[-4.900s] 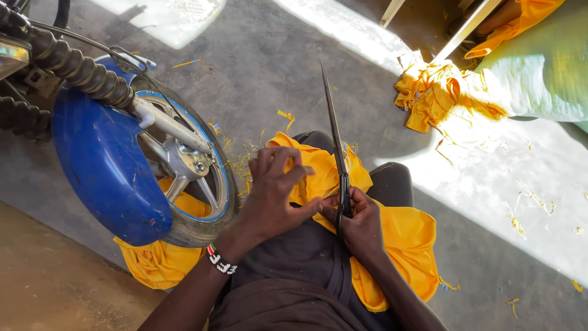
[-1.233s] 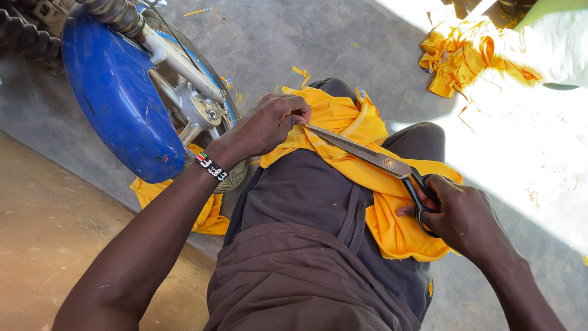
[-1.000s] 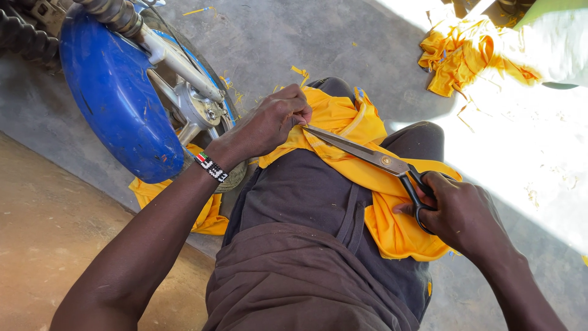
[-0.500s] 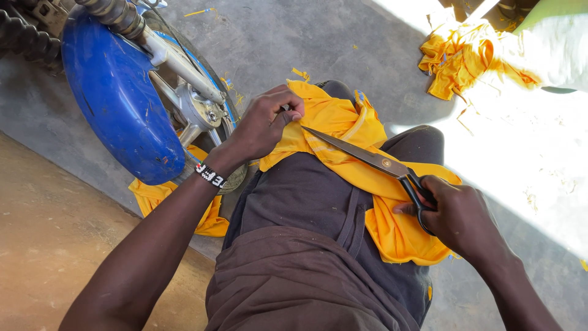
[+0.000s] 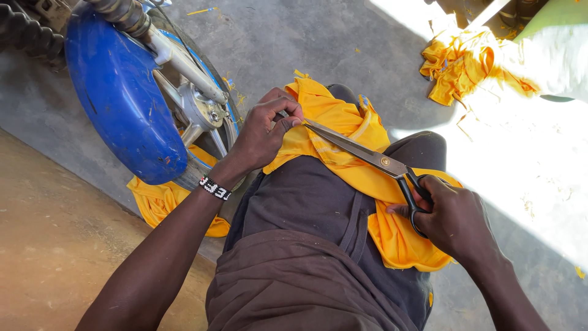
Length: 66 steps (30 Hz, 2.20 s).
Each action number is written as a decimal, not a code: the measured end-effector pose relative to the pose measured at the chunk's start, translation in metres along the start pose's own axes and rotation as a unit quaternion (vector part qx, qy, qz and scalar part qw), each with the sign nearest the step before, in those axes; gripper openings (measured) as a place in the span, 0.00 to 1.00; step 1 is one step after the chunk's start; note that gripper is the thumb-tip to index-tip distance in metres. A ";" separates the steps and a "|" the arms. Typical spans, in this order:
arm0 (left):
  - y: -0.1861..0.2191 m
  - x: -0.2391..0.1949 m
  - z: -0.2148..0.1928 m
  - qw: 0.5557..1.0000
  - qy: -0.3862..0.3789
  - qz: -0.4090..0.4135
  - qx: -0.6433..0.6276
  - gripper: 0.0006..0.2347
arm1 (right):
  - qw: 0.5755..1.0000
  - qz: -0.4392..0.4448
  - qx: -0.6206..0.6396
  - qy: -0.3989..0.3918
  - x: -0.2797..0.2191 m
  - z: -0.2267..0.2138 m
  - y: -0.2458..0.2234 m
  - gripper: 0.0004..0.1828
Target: Cutting yellow fabric with scissors while sitting on the floor
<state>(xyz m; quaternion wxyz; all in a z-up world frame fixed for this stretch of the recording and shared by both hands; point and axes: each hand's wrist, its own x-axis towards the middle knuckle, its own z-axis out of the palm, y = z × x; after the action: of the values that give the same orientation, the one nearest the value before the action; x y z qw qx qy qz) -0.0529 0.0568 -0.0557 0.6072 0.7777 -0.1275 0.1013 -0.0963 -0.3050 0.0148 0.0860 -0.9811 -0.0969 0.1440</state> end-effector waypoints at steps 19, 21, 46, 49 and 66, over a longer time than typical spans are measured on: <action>-0.023 0.007 0.004 0.983 -0.072 0.094 0.143 0.05 | 0.992 0.045 -0.105 -0.058 -0.005 -0.019 -0.004 0.24; -0.015 0.011 0.001 0.988 -0.068 0.071 0.123 0.05 | 0.992 0.048 -0.098 -0.064 -0.003 -0.019 -0.006 0.21; -0.009 0.000 -0.021 0.990 0.107 0.048 0.073 0.05 | 0.999 0.032 -0.025 -0.006 0.004 -0.008 -0.012 0.30; -0.024 -0.004 -0.025 0.991 0.133 -0.018 -0.022 0.07 | 0.999 0.003 -0.036 0.034 0.002 -0.012 -0.017 0.26; -0.052 -0.047 -0.056 0.932 0.002 -0.311 0.185 0.21 | 0.994 0.038 0.051 0.091 0.003 -0.013 -0.035 0.29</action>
<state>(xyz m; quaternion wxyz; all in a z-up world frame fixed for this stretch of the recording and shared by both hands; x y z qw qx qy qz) -0.0804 0.1270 -0.1048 0.4540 0.8767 0.1431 -0.0692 -0.0951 -0.2726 0.0334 0.1386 -0.9874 -0.0441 0.0619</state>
